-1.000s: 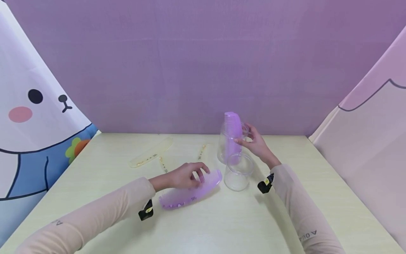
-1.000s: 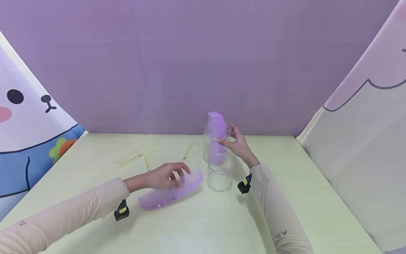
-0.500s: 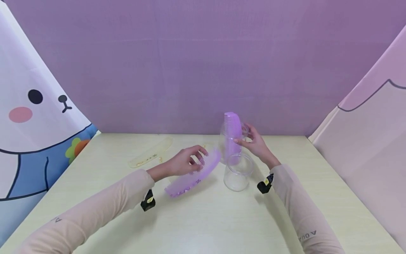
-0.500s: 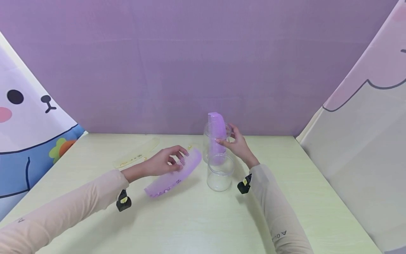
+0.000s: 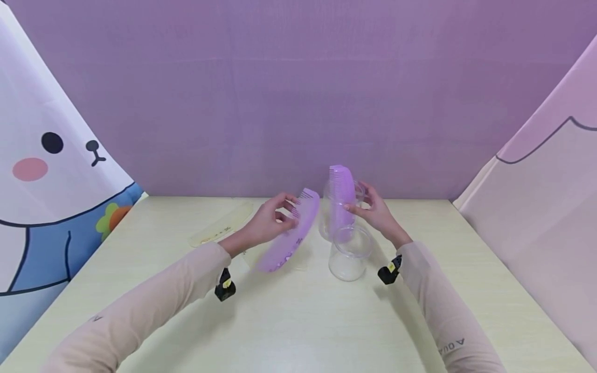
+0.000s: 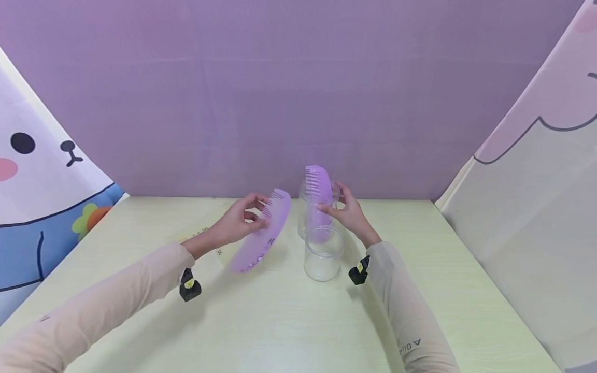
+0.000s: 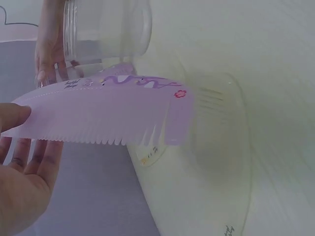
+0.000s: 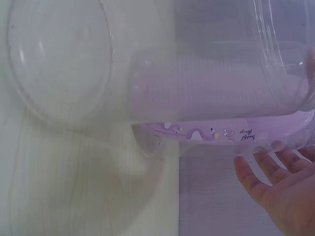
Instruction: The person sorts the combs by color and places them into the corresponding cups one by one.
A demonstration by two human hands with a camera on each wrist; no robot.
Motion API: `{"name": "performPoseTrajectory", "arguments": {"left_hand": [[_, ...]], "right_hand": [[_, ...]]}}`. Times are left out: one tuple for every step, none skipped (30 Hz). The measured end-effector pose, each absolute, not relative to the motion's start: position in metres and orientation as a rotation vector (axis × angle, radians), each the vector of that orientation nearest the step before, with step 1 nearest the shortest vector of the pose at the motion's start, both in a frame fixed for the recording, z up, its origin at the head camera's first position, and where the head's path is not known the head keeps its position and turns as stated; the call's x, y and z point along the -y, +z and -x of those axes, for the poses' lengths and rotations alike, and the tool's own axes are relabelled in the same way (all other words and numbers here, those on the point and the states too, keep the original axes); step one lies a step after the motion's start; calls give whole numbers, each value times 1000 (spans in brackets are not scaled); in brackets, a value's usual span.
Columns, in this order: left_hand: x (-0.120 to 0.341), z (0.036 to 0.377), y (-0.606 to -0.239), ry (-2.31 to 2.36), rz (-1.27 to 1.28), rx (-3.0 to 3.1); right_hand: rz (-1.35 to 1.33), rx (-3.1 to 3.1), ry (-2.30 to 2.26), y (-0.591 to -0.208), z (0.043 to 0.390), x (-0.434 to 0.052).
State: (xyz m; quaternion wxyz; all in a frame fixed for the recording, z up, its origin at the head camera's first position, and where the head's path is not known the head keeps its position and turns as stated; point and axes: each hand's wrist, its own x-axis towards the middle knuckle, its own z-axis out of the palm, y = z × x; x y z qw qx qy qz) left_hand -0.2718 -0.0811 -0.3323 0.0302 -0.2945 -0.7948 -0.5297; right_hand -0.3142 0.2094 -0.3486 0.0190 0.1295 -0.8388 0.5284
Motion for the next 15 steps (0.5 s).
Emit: {"name": "performPoseTrajectory", "arguments": {"left_hand": [[80, 273, -332, -1647, 892, 2428], [79, 275, -331, -1664, 877, 2406], [78, 277, -330, -1679, 866, 2387], [77, 278, -329, -1695, 851, 2371], [75, 280, -328, -1709, 842, 2350], [74, 282, -327, -1719, 834, 2332], [73, 283, -326, -1726, 828, 2315], [71, 285, -325, -1728, 826, 2298], [70, 287, -324, -1731, 820, 2287], [68, 289, -322, -1730, 814, 2274], [66, 290, -321, -1727, 811, 2263], [65, 292, -320, -1732, 806, 2252], [63, 293, -318, -1740, 798, 2241], [61, 295, -317, -1749, 790, 2230], [59, 296, -315, -1762, 778, 2221]], "right_hand": [[-401, 2603, 1640, -349, 314, -209], [-398, 2603, 1641, -348, 314, -209], [-402, 2603, 1638, -348, 314, -209], [-400, 2601, 1638, -348, 314, -209], [-400, 2599, 1640, -348, 313, -209], [-403, 2597, 1641, -348, 313, -208], [-407, 2596, 1643, -348, 313, -208], [-414, 2592, 1649, -348, 313, -209], [-420, 2592, 1656, -346, 311, -208], [-418, 2591, 1667, -343, 308, -207], [-424, 2591, 1675, -341, 306, -206], [-427, 2589, 1682, -340, 306, -206], [-427, 2588, 1688, -340, 306, -206], [-427, 2588, 1691, -340, 306, -206], [-425, 2591, 1687, -340, 306, -206]]}}
